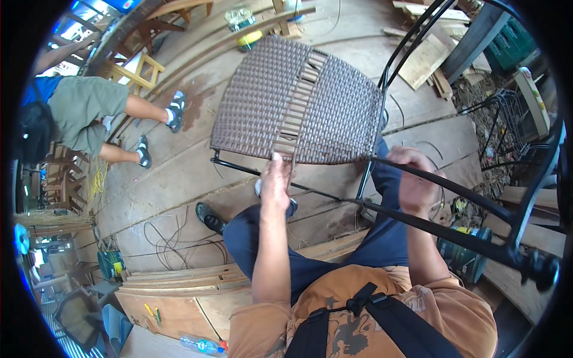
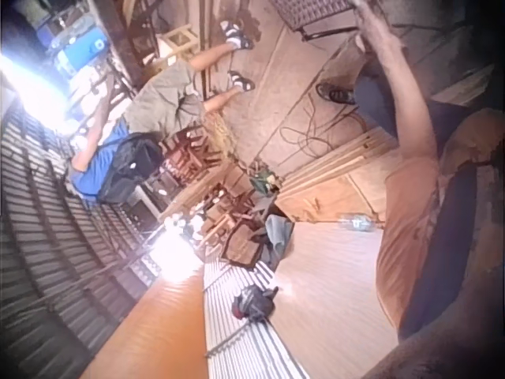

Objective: Weaving synthetic strips onto a chair frame to create or repair the seat.

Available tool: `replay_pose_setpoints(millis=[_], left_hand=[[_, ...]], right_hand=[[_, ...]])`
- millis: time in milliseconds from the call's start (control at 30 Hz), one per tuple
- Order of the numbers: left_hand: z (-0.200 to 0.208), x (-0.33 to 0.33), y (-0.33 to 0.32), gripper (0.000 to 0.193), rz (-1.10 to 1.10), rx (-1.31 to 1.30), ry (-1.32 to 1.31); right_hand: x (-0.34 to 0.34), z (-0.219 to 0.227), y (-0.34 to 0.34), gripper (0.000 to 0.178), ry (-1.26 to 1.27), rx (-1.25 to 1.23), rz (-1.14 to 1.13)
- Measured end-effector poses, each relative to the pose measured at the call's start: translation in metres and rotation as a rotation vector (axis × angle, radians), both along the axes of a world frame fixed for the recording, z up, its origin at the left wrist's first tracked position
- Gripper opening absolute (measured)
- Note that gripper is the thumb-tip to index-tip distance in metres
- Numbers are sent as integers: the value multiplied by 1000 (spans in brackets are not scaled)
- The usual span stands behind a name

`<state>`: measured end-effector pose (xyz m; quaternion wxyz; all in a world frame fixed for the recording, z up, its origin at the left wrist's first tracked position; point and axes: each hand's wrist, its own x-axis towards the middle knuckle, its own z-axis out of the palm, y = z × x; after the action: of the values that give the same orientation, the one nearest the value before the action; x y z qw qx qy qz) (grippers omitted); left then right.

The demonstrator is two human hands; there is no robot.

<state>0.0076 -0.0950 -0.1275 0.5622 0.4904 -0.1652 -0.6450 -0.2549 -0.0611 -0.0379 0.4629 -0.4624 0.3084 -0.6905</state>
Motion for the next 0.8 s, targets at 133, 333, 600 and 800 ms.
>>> replay_pose_setpoints(millis=[133,333,600,800], left_hand=[[-9,-32,-6,30,131,22,39],[-18,-64,-1,34,-66,-118,73],[80,-67,-22,39,-520,-101,-612],[96,-84,-161,87,-652,95,-425]], right_hand=[[23,-5,-22,77,-222,214,-65],[-19,0,-47,69,-235,227,-201],[-99,-5,-62,41,-110,213,-92],[-102,-63,9,24,-63,460,-699]])
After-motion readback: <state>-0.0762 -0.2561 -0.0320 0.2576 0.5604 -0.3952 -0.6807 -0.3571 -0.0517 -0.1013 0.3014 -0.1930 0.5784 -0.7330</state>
